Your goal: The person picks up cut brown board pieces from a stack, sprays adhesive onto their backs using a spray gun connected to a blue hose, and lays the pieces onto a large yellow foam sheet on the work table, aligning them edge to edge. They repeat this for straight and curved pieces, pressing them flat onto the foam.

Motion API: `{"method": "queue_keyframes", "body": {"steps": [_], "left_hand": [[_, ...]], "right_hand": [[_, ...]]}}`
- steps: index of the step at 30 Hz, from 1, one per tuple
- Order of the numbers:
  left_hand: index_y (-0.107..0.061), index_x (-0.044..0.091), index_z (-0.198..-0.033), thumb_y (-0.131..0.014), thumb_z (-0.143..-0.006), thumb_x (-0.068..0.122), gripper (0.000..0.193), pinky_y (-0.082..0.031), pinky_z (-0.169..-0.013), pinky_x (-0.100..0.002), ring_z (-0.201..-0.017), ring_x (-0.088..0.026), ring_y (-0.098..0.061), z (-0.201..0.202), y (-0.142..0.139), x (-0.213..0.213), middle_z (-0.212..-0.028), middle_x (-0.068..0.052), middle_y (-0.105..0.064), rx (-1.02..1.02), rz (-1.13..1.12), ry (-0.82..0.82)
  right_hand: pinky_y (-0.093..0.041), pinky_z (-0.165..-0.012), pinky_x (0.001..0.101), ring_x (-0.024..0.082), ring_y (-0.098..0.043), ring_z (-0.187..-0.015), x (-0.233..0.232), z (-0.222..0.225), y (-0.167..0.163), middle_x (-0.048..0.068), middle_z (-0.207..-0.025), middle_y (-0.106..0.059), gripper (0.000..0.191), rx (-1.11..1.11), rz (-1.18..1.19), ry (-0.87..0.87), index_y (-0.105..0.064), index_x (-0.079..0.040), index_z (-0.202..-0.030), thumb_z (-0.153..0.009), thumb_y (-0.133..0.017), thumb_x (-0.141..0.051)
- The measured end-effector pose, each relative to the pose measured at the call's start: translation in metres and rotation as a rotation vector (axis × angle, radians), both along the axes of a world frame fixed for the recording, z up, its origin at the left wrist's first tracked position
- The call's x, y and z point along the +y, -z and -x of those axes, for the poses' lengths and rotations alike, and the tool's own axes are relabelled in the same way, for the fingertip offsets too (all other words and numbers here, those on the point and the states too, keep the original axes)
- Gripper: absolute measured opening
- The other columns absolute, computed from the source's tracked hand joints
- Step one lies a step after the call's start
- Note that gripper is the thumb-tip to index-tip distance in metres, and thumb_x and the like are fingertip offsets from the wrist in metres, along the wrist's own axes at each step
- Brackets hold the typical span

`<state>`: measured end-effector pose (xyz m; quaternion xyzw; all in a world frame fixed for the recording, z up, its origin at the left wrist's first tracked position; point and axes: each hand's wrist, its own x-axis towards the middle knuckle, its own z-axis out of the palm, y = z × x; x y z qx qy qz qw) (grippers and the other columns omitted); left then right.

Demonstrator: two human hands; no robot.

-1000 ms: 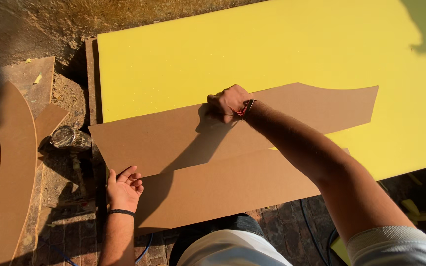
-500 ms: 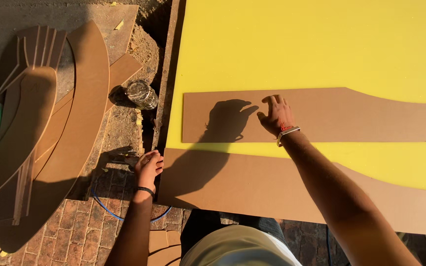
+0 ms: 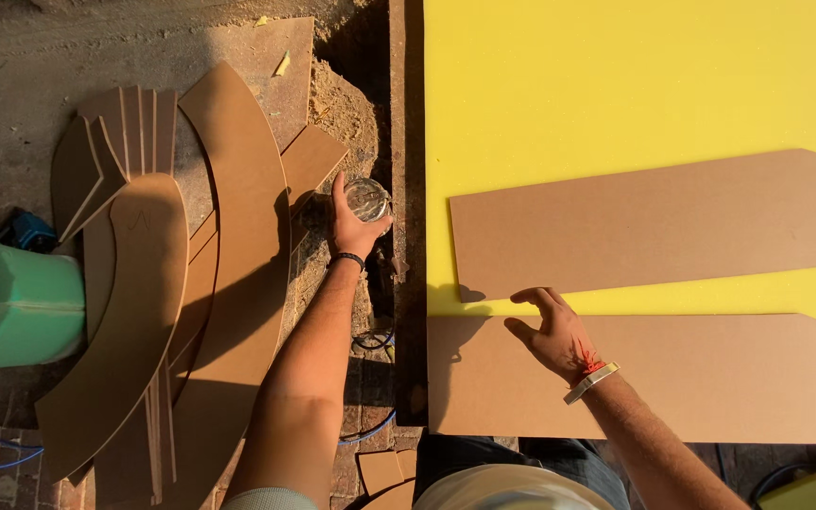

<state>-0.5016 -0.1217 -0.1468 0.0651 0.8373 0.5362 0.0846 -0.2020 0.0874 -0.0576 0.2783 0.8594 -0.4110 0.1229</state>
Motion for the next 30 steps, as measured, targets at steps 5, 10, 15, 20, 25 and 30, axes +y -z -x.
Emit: {"method": "queue_keyframes", "body": {"steps": [5,10,15,20,25,30], "left_hand": [[-0.031,0.012,-0.154,-0.097,-0.068,0.015,0.109,-0.053,-0.116,-0.045,-0.138,-0.031,-0.054,0.004,-0.040,-0.018,-0.148,-0.016,-0.047,0.241,-0.124,0.162],[-0.029,0.011,-0.156,-0.101,-0.072,0.025,0.112,-0.056,-0.113,-0.044,-0.137,-0.031,-0.058,-0.011,-0.148,-0.032,-0.153,-0.020,-0.047,0.601,0.009,0.295],[-0.018,0.011,-0.161,-0.095,-0.079,0.037,0.115,-0.058,-0.110,-0.041,-0.132,-0.030,-0.071,-0.070,-0.225,-0.001,-0.145,-0.021,-0.060,0.385,-0.237,0.328],[-0.003,0.007,-0.164,-0.092,-0.077,0.054,0.133,-0.058,-0.109,-0.044,-0.134,-0.034,-0.066,-0.098,-0.215,0.042,-0.155,-0.028,-0.046,0.426,-0.197,0.357],[-0.007,0.001,-0.166,-0.078,-0.087,0.064,0.123,-0.047,-0.115,-0.048,-0.146,-0.047,-0.047,-0.179,-0.130,0.048,-0.163,-0.036,-0.034,0.363,0.072,0.606],[-0.072,0.003,-0.105,-0.067,-0.098,0.046,0.045,-0.056,-0.066,-0.032,-0.067,-0.014,-0.068,-0.286,-0.073,0.018,-0.075,-0.005,-0.074,-0.832,0.318,1.086]], "right_hand": [[-0.055,-0.095,0.0424,0.030,-0.066,-0.117,-0.025,0.002,-0.001,0.009,-0.127,-0.066,0.043,0.042,0.011,-0.073,-0.067,-0.012,-0.119,-0.084,-0.081,-0.033],[-0.052,-0.102,0.0468,0.036,-0.057,-0.130,-0.072,0.037,-0.006,0.020,-0.136,-0.058,0.072,0.290,0.178,-0.138,-0.048,-0.003,-0.135,-0.080,-0.085,-0.031],[-0.047,-0.106,0.0450,0.036,-0.058,-0.124,-0.140,0.075,-0.005,0.027,-0.131,-0.057,0.086,0.640,0.177,0.067,-0.033,0.004,-0.139,-0.080,-0.090,-0.024],[-0.053,-0.095,0.0350,0.026,-0.068,-0.111,-0.125,0.077,-0.006,0.019,-0.119,-0.067,0.066,0.763,0.279,0.406,-0.036,0.000,-0.143,-0.087,-0.071,-0.005],[-0.059,-0.088,0.0308,0.018,-0.069,-0.099,-0.025,0.060,-0.010,0.009,-0.116,-0.071,0.049,0.876,0.584,0.657,-0.051,-0.002,-0.142,-0.093,-0.055,0.003],[-0.059,-0.066,0.0281,0.014,-0.070,-0.073,0.117,0.013,-0.030,0.006,-0.095,-0.071,0.024,0.807,0.473,0.796,-0.062,0.001,-0.114,-0.092,-0.072,-0.004]]}}
